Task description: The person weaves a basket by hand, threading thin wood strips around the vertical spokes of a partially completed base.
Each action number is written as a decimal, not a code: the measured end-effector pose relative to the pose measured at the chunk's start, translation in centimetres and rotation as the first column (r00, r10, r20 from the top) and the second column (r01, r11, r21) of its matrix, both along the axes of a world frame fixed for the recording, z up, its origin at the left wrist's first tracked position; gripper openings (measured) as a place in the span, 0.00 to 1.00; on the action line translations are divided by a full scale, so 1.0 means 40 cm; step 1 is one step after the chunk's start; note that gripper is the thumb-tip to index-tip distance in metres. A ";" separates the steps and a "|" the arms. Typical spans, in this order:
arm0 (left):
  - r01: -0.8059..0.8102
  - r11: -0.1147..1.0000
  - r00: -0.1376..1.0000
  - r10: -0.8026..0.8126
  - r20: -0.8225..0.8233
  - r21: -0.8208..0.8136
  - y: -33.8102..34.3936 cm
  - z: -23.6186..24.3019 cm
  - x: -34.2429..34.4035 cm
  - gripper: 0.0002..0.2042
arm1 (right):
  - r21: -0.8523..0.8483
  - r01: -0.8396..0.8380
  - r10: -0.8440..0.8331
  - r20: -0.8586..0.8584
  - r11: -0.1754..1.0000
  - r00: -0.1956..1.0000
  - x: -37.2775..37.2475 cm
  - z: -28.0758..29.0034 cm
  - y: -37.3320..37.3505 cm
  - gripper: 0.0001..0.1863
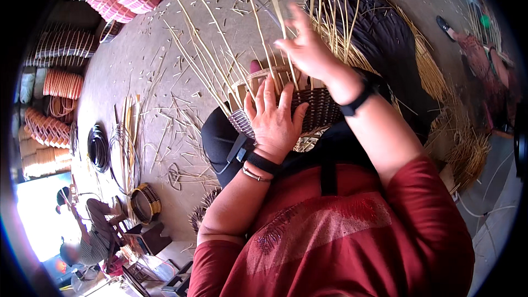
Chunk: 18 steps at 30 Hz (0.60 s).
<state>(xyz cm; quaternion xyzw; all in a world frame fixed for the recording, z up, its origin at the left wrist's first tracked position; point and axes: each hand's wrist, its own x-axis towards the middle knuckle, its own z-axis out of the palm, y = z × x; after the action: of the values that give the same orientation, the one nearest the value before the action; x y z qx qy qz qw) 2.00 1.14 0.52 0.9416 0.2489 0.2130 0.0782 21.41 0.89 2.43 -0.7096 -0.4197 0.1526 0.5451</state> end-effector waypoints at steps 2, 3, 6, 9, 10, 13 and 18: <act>-0.030 0.999 0.999 0.030 0.034 -0.011 -0.001 0.002 -0.004 0.28 | 0.149 0.072 0.029 -0.583 0.986 0.812 -0.020 0.077 -0.127 0.38; -0.059 0.998 0.998 0.059 0.026 0.009 -0.008 0.015 0.005 0.28 | 0.247 0.043 0.120 -0.608 0.968 0.785 -0.003 0.038 -0.215 0.31; 0.010 0.996 0.995 -0.019 0.095 0.088 -0.022 -0.004 0.052 0.34 | 0.206 0.215 0.086 -0.882 0.955 0.464 -0.010 -0.029 -0.324 0.18; 0.107 0.987 0.994 -0.104 -0.034 0.122 -0.043 -0.025 0.100 0.35 | 0.155 0.248 -0.068 -0.707 0.956 0.704 0.026 -0.064 -0.248 0.15; 0.114 0.991 0.992 -0.109 -0.062 0.076 -0.051 -0.019 0.107 0.36 | 0.188 0.232 -0.087 -0.568 0.954 0.818 0.047 -0.064 -0.180 0.15; 0.127 0.992 0.980 -0.123 -0.157 0.014 -0.048 0.003 0.129 0.36 | -0.010 0.022 -0.022 -0.009 1.000 1.000 0.091 -0.128 -0.041 0.19; 0.201 0.979 0.948 -0.203 -0.245 -0.037 -0.016 0.029 0.151 0.25 | -0.027 0.120 -0.117 -0.524 0.992 0.844 0.058 -0.063 -0.081 0.33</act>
<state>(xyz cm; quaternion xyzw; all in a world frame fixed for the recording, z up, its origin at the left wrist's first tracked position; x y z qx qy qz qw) 8.06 0.52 1.69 0.9808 0.1602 0.0833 0.0732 23.74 -2.36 -0.08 -0.6637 -0.2109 0.3050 0.6496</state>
